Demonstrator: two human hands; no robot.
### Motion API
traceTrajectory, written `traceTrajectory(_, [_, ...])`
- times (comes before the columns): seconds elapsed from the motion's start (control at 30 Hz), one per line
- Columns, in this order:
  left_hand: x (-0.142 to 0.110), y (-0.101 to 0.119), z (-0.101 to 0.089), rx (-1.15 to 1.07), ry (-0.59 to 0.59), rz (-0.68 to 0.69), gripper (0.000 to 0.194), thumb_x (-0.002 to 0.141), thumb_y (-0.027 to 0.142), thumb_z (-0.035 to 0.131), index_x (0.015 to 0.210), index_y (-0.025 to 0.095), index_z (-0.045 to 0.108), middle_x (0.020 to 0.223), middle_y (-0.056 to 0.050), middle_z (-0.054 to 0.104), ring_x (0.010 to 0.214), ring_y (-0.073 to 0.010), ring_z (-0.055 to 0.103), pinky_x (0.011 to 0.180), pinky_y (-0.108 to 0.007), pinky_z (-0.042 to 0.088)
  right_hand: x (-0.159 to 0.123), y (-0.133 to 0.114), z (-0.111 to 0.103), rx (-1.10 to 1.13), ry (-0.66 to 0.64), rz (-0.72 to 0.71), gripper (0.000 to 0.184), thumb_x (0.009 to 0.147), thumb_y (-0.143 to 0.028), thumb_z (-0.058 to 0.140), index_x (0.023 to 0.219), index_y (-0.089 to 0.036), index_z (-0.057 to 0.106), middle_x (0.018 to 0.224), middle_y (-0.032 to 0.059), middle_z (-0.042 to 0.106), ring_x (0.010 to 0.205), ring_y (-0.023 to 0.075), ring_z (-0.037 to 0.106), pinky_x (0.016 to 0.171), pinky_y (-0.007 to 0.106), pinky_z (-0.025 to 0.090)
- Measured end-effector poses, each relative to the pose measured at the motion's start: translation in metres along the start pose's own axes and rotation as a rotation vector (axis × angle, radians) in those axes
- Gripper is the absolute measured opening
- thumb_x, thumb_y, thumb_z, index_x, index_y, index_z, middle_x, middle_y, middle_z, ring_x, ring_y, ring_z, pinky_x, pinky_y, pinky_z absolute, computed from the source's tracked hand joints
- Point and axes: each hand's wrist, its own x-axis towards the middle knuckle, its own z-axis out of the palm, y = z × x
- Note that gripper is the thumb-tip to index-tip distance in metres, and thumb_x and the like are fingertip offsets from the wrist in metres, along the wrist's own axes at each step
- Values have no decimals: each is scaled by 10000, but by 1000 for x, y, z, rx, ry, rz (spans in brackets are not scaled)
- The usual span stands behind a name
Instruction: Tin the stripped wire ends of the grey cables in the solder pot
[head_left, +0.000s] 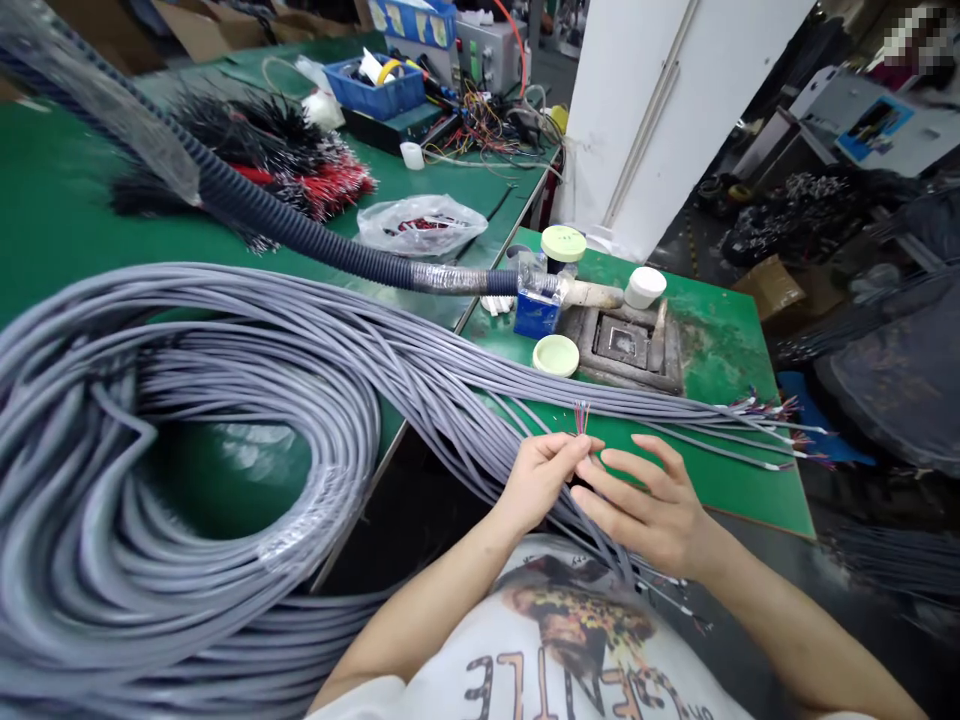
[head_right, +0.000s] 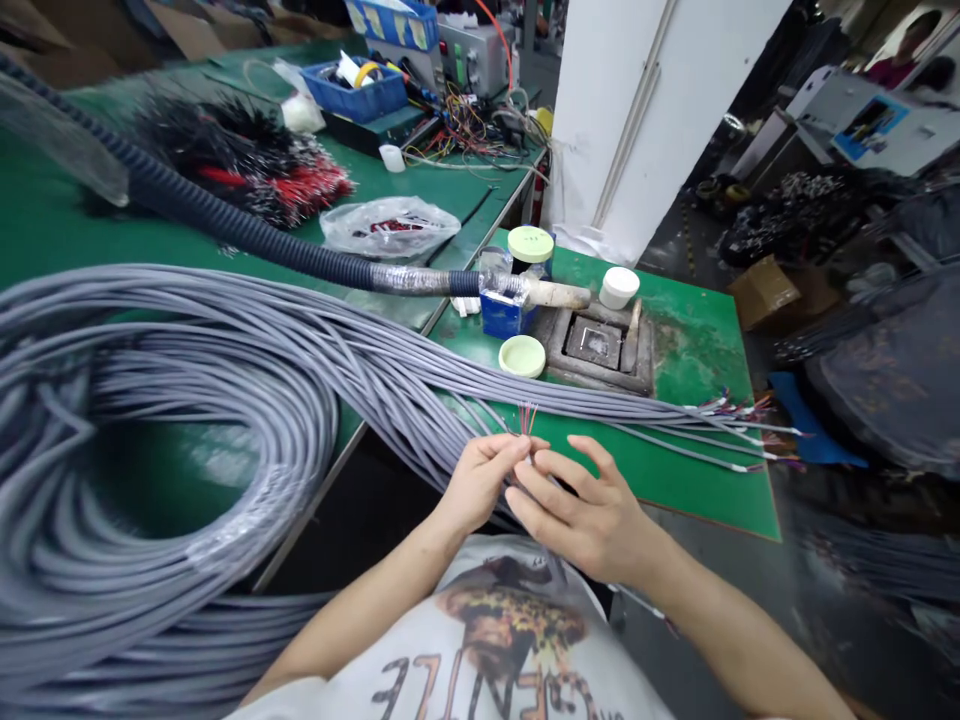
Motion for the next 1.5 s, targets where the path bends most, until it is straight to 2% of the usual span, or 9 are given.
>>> traceTrajectory(0.17, [-5,-9,-6,-63,-21,12,285,802,408,669,809,135,751,695,-47,701,613,-118,589,619,-227,456,1,-4,-2,32,-19,-35,269,891,-159,554,1113,-261,668,1230,-12,666,1218,186,533,1164,475,271])
traceTrajectory(0.4, [-8,-10,-5,-41,-40,46,330,809,445,646,808,130,744,713,-70,708,641,-154,621,640,-269,492,-5,-9,0,60,9,6,286,868,-153,593,1109,-286,670,1270,-24,640,1224,185,535,1161,465,286])
traceTrajectory(0.87, [-9,-11,0,-168,-95,24,293,835,394,629,761,133,737,693,-56,689,628,-138,607,654,-260,482,-15,-11,5,75,-14,57,318,893,-163,541,1158,-304,647,1334,-65,583,1255,181,490,1164,466,279])
traceTrajectory(1.5, [-10,-13,4,-97,-108,70,285,859,371,614,791,125,741,703,-51,706,645,-131,623,658,-239,483,-21,-14,6,167,61,130,266,914,-167,523,1136,-237,651,1148,-7,707,1187,179,515,1120,450,304])
